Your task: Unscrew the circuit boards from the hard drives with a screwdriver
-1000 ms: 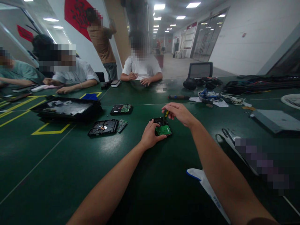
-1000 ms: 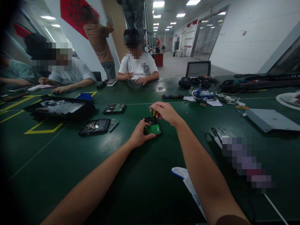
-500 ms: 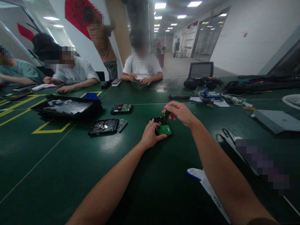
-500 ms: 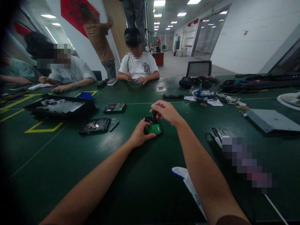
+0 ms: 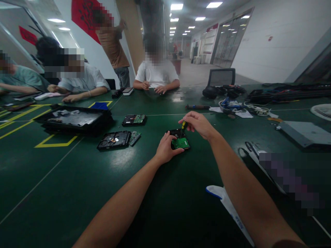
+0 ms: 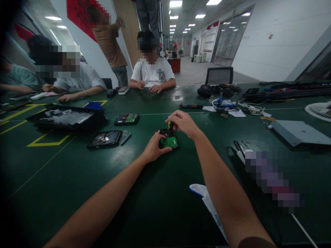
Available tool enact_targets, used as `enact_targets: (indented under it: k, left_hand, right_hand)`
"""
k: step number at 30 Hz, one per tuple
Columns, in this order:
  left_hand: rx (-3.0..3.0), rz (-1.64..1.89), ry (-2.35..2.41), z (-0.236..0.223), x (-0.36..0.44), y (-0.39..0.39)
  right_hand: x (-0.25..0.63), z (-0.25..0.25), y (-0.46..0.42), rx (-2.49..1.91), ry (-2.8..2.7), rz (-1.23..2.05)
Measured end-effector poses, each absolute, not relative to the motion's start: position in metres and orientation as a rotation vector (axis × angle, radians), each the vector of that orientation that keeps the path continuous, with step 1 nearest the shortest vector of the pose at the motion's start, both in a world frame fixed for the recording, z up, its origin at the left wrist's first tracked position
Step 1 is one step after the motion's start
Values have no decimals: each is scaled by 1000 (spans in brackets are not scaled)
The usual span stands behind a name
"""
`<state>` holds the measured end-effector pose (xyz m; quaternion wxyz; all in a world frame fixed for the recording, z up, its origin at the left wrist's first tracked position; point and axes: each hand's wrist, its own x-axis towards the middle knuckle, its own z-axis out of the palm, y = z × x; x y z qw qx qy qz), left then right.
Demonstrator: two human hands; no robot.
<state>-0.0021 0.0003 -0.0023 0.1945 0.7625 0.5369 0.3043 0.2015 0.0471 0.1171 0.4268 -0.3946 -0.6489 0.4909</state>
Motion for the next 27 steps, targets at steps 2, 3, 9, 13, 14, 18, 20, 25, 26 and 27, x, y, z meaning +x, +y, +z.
enact_targets:
  k: [2,3,9,13,14,18,20,25,26,27]
  left_hand:
    - [2135,853,1502,-2,-2,0]
    - [2133,852,1502,-2,-2,0]
    - [2123,854,1499,-2,-2,0]
    - [2122,853,1508,-2,-1,0]
    - [2121,852,1509,-2,-1,0]
    - [2119,862,1497,0,-1,-1]
    - [2116,873,1486,0,-1,-2]
    - [2118,875,1489,-1,-2,-2]
    - [2122,871,1490,-1,-2,-1]
    - [2125,867,1490,-1,-2,-1]
  right_hand:
    - [201,117,47,-988,-1624,1248]
    - [201,116,48,-981,-1632,1260]
    - [204,114,51,-930,-1683,1265]
    - [204,114,51,-965,-1698,1131]
    - [203,114,50,-970,-1686,1124]
    - [199,115,46,-975,-1641,1198]
    - [197,115,45,-963,-1635,1234]
    - [198,115,47,-921,-1645,1292]
    - [199,115,48,-929,-1658,1274]
    - [199,114,49,-941,-1672,1242]
